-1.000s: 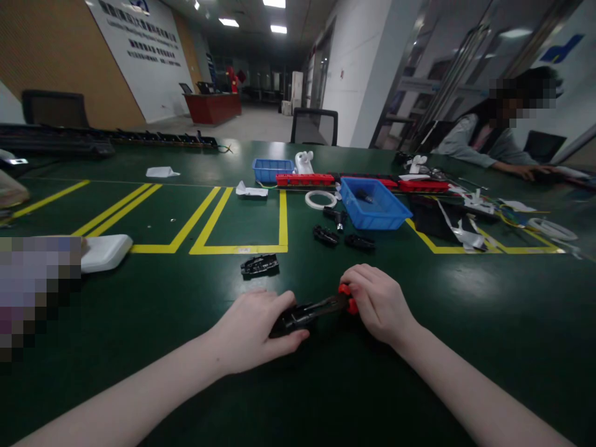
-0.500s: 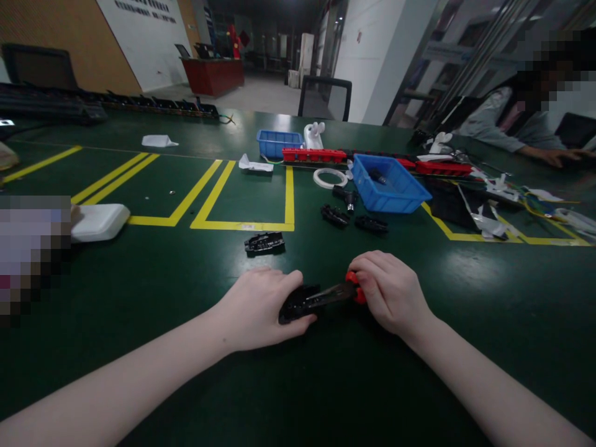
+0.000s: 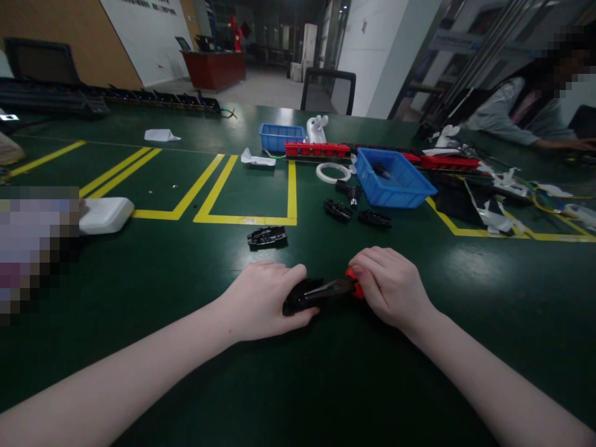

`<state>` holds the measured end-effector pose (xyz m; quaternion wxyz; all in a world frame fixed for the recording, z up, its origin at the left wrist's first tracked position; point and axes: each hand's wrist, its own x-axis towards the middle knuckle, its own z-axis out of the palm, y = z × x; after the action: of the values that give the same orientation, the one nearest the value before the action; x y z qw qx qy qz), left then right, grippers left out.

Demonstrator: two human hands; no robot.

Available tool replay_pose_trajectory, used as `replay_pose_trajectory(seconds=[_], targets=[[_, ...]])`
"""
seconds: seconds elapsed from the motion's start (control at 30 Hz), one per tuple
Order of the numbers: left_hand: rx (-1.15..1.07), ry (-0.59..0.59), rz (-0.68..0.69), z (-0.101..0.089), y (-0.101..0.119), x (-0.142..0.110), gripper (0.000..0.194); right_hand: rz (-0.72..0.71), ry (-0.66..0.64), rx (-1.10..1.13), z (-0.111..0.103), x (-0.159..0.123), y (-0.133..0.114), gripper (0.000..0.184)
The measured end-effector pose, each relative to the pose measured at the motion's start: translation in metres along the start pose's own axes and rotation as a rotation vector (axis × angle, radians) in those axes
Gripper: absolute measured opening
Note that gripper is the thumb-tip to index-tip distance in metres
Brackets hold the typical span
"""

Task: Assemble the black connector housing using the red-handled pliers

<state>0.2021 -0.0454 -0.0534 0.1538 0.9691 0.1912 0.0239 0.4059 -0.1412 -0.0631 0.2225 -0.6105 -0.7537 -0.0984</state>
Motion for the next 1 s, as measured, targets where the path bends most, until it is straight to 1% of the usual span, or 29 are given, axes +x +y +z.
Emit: replay_pose_trajectory(seconds=[0.27, 0.5, 0.73, 1.0], targets=[[-0.015, -0.017, 0.013, -0.0017, -0.0008, 0.0004, 0.031, 0.0, -0.033, -0.011, -0.001, 0.0002, 0.0015, 0.038], [-0.008, -0.022, 0.02, -0.0014, -0.0017, -0.001, 0.035, 0.004, -0.035, -0.038, -0.0043, 0.0, 0.0044, 0.038], [-0.001, -0.009, 0.03, -0.0017, -0.0015, -0.0004, 0.032, 0.001, -0.043, -0.037, -0.0033, -0.0015, 0.0027, 0.038], [-0.025, -0.017, 0.022, -0.002, -0.0011, -0.0004, 0.03, 0.012, -0.013, -0.019, -0.0023, -0.0033, 0.0049, 0.036]])
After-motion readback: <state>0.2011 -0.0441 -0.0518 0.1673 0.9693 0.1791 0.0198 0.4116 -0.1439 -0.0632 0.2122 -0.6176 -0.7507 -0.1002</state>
